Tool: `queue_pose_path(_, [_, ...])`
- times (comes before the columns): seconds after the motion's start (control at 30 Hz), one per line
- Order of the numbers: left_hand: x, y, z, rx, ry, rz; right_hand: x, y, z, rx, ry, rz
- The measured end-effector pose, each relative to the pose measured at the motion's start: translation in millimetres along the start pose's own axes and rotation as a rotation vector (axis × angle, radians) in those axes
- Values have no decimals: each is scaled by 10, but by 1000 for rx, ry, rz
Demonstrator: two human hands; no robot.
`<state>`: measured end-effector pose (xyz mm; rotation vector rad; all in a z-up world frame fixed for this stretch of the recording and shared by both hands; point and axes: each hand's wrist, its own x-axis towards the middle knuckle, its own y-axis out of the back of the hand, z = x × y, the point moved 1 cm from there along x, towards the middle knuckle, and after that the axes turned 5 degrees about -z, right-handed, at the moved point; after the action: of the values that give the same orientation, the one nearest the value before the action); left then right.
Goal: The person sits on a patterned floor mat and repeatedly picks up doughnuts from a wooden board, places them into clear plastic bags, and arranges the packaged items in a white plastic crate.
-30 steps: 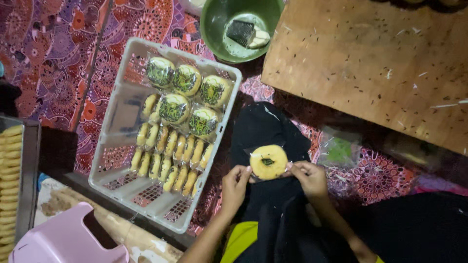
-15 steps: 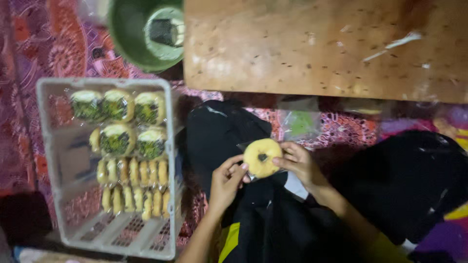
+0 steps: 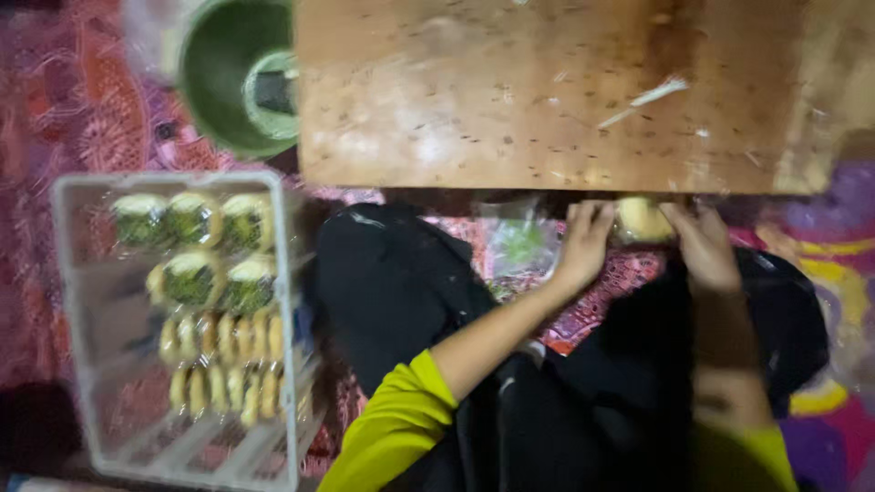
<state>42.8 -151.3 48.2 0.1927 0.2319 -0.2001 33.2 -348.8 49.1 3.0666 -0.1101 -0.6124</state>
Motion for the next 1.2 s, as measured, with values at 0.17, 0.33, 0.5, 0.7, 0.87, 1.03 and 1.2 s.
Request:
queue_pose_path(0.17, [-1321,1128,510,-664,52,-245,-844,-871,-242,165,-177,-478])
queue_pose_path(0.33, [-2000,2282,949,54,-328,-533,-1443,-1703,-52,262,-468,-979])
queue_pose_path(0.5, [-2851,2857,613,-671,110,-362,-1544,-2164,166,299,-630,-1249])
queue_pose_path(0.7, [-2982,5048,-367,-1036,77,904,-1523,-1960,116,310,-754,-1019])
queue_pose_path(0.87, [-2315,6497,-1292,-838,-49,1117,-1437,-1643,-80,180,-651,-725])
queue_pose_path(1.03, [-1939,6484,-1858,-542,75,1124,-1759,-1443,-477,232,-547,-513])
queue_pose_path(1.2, [-2020,6494,-1412,-225,286,1222,-947,-923,-583,131,92,-92])
